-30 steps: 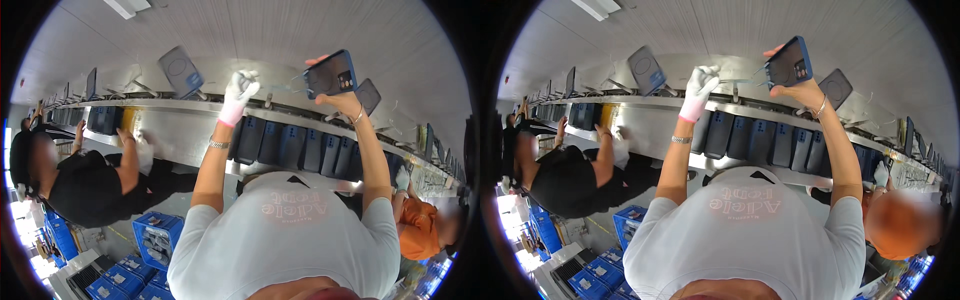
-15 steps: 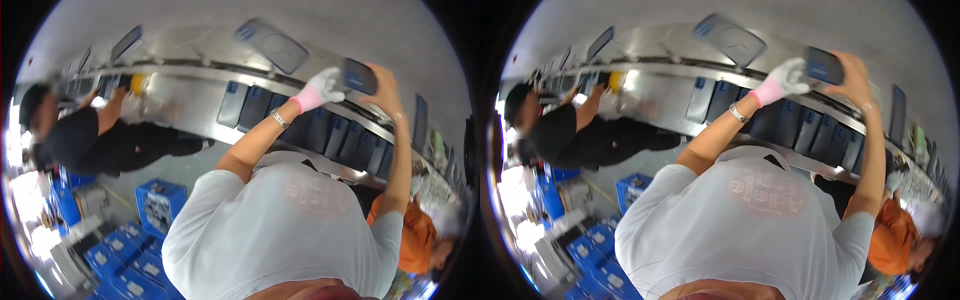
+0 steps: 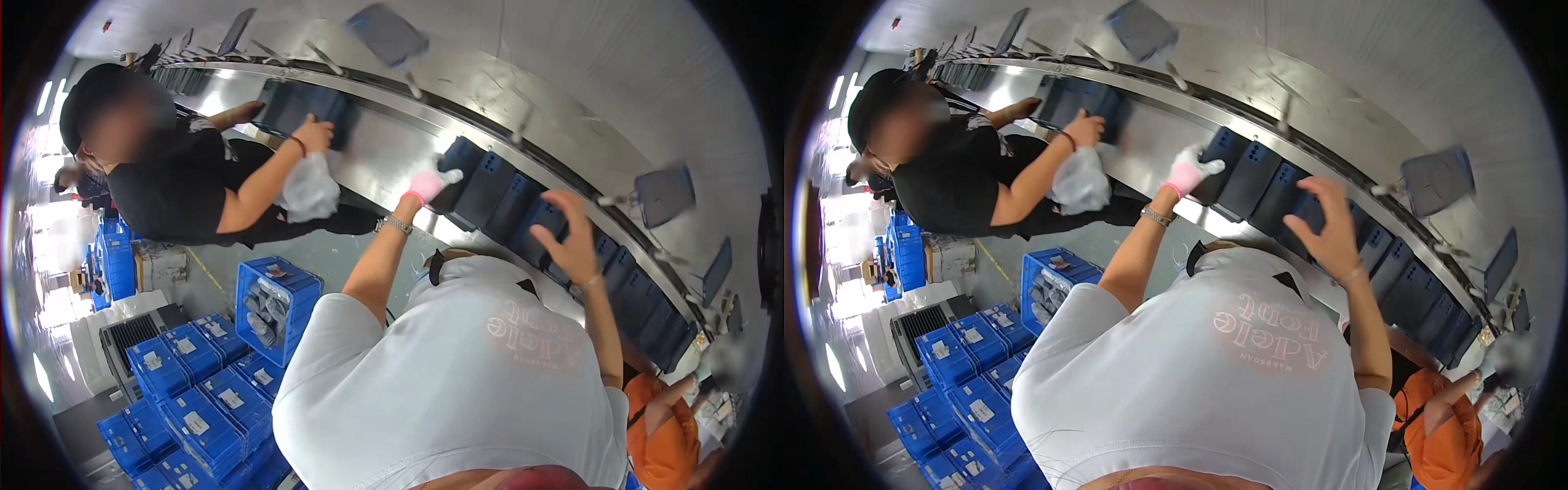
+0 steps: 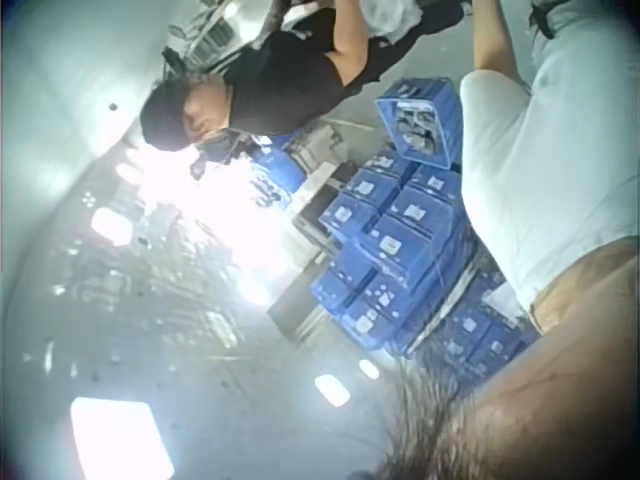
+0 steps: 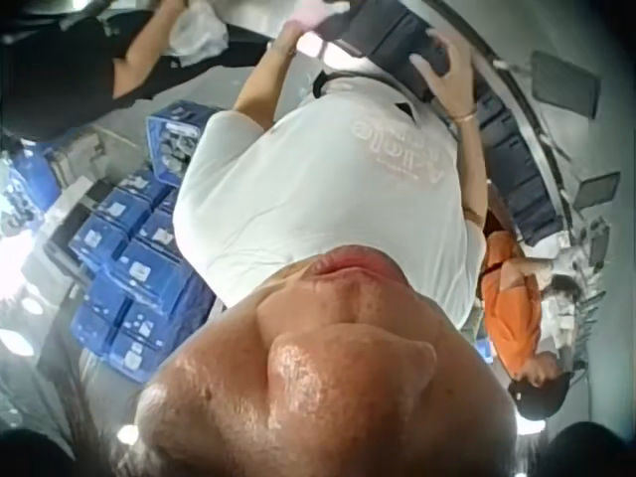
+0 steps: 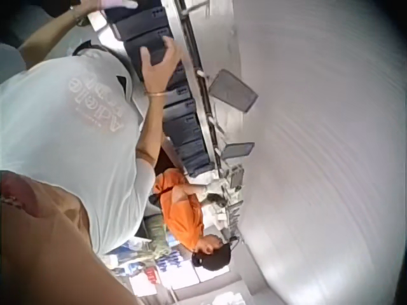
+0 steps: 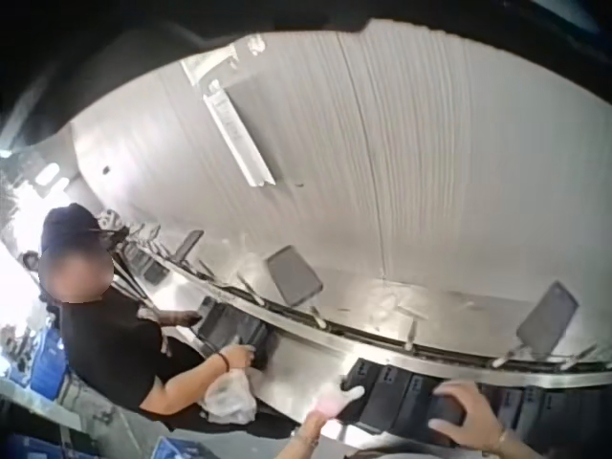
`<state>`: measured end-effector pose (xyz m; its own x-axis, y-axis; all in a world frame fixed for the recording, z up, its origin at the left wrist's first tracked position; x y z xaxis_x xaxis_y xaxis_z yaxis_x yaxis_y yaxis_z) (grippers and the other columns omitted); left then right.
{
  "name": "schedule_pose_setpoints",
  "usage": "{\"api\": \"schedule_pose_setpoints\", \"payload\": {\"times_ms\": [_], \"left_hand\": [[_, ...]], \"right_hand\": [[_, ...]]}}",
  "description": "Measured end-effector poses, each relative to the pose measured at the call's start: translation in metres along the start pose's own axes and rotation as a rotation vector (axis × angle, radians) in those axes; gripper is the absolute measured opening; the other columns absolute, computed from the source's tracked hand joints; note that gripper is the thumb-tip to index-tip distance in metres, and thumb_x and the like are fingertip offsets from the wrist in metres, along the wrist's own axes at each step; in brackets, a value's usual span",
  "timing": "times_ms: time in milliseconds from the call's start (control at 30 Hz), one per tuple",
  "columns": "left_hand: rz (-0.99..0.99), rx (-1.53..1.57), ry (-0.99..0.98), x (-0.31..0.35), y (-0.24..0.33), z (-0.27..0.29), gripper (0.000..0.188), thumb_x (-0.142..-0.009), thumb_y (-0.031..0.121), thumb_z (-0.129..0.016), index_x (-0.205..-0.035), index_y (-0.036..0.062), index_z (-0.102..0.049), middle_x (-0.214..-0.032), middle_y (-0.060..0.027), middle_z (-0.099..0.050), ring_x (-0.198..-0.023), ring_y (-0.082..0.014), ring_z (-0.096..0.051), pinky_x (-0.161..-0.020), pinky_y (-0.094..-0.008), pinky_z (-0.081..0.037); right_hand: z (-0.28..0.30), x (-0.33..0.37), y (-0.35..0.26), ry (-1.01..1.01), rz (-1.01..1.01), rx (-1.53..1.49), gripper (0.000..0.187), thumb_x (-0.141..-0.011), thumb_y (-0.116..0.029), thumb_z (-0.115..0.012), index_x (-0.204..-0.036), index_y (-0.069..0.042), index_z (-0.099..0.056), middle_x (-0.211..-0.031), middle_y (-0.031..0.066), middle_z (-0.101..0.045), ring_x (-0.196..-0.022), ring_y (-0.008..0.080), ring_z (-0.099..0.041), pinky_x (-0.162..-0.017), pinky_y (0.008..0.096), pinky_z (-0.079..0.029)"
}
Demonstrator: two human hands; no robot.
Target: The person takes phone cases off overhead conveyor hooks by hand and places them onto the assembly table.
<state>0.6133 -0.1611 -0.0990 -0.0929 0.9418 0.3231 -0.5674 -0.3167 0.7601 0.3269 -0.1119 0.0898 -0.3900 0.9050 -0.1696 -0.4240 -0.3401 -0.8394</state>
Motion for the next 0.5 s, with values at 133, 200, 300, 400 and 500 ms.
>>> {"api": "schedule_pose_setpoints", "payload": {"times_ms": [133,200,300,400,500], "left_hand": [[-0.046,0.131,-0.042,0.016,0.036,0.002,0.046,-0.069,0.029,-0.075,-0.095,-0.0068,-0.061,-0.089,-0.0244,-0.064,-0.083,-0.0337,-0.063,-0.079,-0.0397,-0.049],[-0.253,-0.054,0.105,0.028,0.057,0.013,0.042,-0.070,0.029,-0.072,-0.091,-0.0046,-0.057,-0.087,-0.0220,-0.058,-0.083,-0.0365,-0.058,-0.078,-0.0421,-0.047],[-0.358,0.061,0.110,0.059,0.107,0.016,0.040,-0.073,0.032,-0.070,-0.087,-0.0010,-0.052,-0.085,-0.0216,-0.052,-0.084,-0.0408,-0.054,-0.077,-0.0452,-0.045],[-0.350,0.232,0.007,0.085,0.142,0.003,0.041,-0.078,0.035,-0.072,-0.088,0.0016,-0.051,-0.081,-0.0129,-0.050,-0.071,-0.0237,-0.057,-0.065,-0.0378,-0.046],[-0.241,0.646,-0.296,0.081,0.139,-0.006,0.033,-0.086,0.026,-0.068,-0.105,0.0028,-0.053,-0.093,-0.0055,-0.055,-0.082,-0.0125,-0.059,-0.074,-0.0294,-0.051]], "right_hand": [[-0.095,-0.006,0.068,-0.211,-0.287,-0.349,0.064,-0.077,-0.020,-0.077,-0.129,-0.002,-0.046,-0.128,0.0125,-0.051,-0.114,0.0227,-0.051,-0.094,0.0351,-0.043],[-0.126,-0.007,0.079,-0.217,-0.427,-0.454,0.079,-0.078,-0.019,-0.078,-0.140,-0.002,-0.033,-0.137,0.0162,-0.045,-0.122,0.0241,-0.047,-0.099,0.0360,-0.041],[-0.148,-0.019,0.065,-0.204,-0.480,-0.636,0.100,-0.074,-0.018,-0.081,-0.148,-0.002,-0.015,-0.144,0.0157,-0.034,-0.131,0.0230,-0.037,-0.108,0.0374,-0.032],[-0.143,-0.024,0.061,-0.031,-0.467,-0.770,0.096,-0.072,-0.016,-0.083,-0.144,-0.006,-0.020,-0.135,0.0096,-0.042,-0.125,0.0195,-0.042,-0.104,0.0347,-0.037],[-0.110,-0.018,0.057,-0.054,-0.486,-0.805,0.090,-0.073,-0.015,-0.081,-0.143,-0.006,-0.025,-0.129,0.0082,-0.045,-0.119,0.0191,-0.046,-0.100,0.0318,-0.039]]}}
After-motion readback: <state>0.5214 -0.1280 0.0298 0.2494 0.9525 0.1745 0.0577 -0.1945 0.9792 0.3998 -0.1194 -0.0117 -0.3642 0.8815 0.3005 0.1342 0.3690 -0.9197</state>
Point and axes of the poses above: each hand's wrist, its own x-axis away from the middle knuckle, its own z-axis out of the back of the hand, y = z × x, the point moved 8 cm from there along -x, towards the middle knuckle
